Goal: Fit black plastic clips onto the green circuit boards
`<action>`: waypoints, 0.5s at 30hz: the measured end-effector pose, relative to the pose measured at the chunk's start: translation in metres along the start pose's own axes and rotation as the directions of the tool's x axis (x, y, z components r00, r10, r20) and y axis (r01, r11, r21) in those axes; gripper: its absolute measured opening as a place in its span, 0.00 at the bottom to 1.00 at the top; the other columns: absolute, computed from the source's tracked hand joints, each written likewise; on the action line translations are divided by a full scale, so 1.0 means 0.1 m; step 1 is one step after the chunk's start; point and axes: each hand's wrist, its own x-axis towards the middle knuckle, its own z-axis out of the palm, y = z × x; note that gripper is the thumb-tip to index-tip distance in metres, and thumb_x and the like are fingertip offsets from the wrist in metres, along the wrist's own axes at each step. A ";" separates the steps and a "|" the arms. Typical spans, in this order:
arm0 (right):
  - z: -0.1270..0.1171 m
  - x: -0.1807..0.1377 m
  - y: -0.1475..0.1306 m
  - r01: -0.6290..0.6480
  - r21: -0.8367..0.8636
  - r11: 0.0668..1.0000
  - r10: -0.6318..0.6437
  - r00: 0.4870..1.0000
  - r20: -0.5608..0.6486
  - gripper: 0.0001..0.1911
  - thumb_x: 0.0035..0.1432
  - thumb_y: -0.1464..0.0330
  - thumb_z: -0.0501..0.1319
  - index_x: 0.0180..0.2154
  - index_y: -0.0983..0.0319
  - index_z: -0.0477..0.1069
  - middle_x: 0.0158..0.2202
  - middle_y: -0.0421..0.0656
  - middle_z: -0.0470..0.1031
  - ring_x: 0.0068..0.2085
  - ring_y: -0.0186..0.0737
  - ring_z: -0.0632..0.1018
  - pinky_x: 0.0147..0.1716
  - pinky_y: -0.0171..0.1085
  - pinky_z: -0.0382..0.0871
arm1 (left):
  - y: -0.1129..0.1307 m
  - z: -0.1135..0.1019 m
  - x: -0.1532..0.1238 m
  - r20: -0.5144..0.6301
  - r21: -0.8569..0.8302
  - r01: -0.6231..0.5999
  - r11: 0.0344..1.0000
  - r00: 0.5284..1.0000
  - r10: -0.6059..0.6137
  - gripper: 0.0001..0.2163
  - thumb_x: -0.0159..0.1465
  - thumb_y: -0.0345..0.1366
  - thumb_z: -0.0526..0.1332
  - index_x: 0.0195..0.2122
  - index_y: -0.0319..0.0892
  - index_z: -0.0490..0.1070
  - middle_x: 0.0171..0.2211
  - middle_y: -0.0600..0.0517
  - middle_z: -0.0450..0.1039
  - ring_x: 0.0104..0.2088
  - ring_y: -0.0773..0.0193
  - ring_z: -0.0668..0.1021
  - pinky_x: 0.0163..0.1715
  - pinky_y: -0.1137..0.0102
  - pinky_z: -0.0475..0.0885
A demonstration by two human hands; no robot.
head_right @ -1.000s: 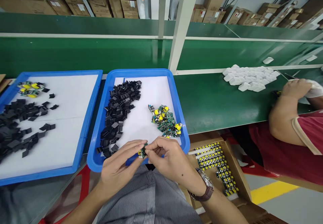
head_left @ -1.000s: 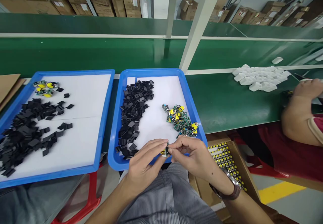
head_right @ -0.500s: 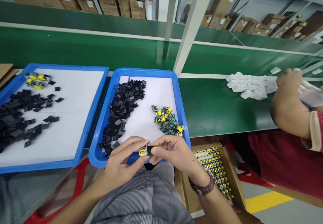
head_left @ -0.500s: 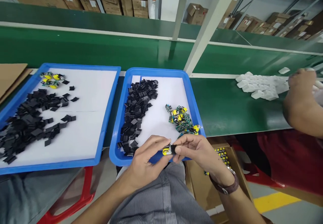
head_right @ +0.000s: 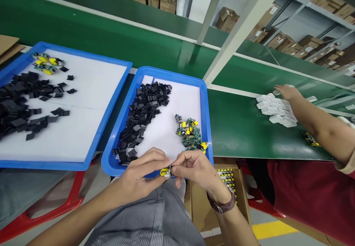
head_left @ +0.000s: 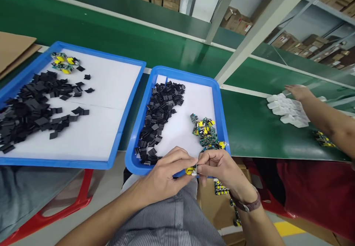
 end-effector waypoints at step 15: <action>0.00 0.00 0.04 0.145 -0.098 0.984 -0.155 0.983 -0.098 0.03 0.60 0.70 0.74 0.36 0.60 0.82 0.31 0.40 0.82 0.27 0.36 0.85 0.29 0.33 0.82 | 0.03 0.04 0.01 -0.093 0.051 0.040 0.998 0.995 -0.035 0.22 0.65 0.20 0.65 0.59 0.43 0.75 0.46 0.46 0.75 0.46 0.61 0.80 0.47 0.65 0.80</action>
